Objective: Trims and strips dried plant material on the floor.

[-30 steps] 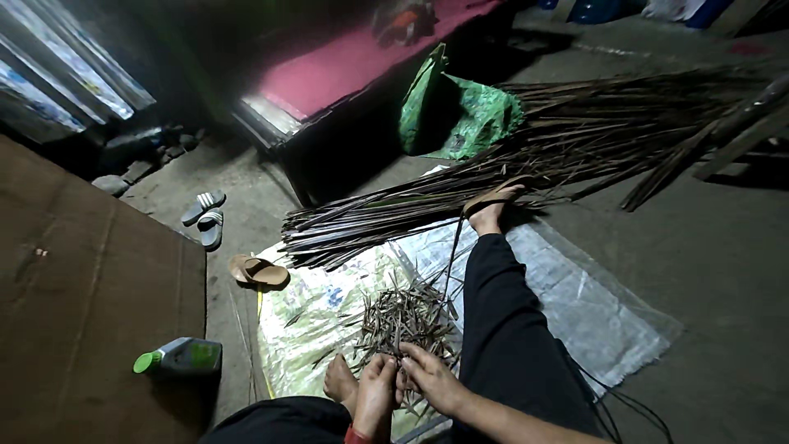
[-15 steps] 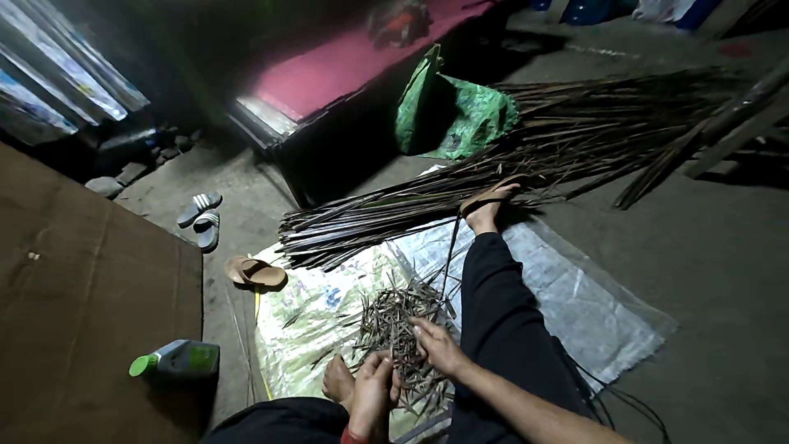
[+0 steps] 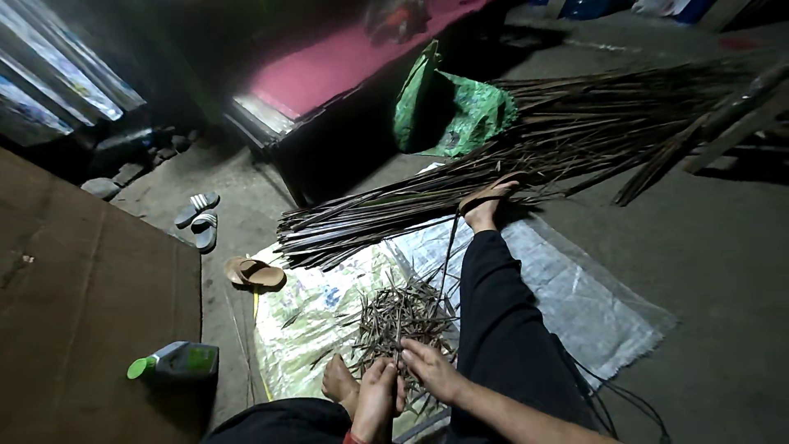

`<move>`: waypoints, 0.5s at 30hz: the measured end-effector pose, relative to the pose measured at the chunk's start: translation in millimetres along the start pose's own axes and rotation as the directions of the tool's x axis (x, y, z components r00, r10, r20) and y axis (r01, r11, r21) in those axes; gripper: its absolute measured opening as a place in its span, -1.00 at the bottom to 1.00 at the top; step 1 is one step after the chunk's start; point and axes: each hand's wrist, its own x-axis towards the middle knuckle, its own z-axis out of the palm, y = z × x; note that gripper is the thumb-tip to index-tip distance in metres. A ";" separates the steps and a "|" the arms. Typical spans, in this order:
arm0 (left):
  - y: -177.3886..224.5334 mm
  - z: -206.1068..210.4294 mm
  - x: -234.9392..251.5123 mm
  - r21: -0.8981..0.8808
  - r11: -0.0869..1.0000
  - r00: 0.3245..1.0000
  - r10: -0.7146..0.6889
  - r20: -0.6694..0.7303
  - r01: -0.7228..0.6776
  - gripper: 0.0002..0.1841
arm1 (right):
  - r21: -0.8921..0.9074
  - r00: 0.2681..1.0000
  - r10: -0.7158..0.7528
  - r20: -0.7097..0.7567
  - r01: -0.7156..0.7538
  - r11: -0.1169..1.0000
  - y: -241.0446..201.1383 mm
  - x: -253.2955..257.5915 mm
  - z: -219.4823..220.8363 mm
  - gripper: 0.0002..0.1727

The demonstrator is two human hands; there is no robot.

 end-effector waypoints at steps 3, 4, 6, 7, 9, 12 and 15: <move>-0.6 2.1 0.7 -0.007 1.000 0.999 0.008 -0.035 -0.009 -0.73 | -0.053 0.999 -0.019 -0.032 0.018 0.998 -0.2 2.3 3.8 -0.50; 0.3 2.2 0.8 -0.004 1.000 0.999 0.006 -0.038 -0.006 -0.73 | -0.083 0.999 -0.018 -0.032 0.015 0.996 -0.7 3.9 3.0 -0.48; 1.8 2.9 -0.5 -0.016 1.000 0.999 -0.001 -0.043 0.000 -0.72 | -0.135 0.999 -0.040 -0.034 0.035 0.990 4.1 8.7 0.1 -0.46; 2.3 2.8 -1.1 -0.027 1.000 0.999 -0.005 -0.047 0.003 -0.71 | -0.172 0.998 -0.054 -0.019 0.049 0.984 5.9 11.0 -2.4 -0.45; 4.1 2.2 -1.3 -0.042 0.999 0.999 -0.018 -0.050 0.016 -0.70 | -0.231 0.997 -0.084 0.001 0.082 0.970 6.2 14.3 -5.6 -0.45; 4.3 2.4 -6.0 -0.043 0.999 0.999 -0.030 -0.013 0.029 -0.69 | -0.181 0.997 -0.043 -0.070 0.029 0.983 4.5 21.8 -13.7 -0.47; 3.6 1.1 -10.1 -0.019 0.999 0.999 -0.049 0.023 0.050 -0.68 | -0.063 0.974 0.015 -0.226 -0.030 0.998 10.0 37.9 -34.4 -0.49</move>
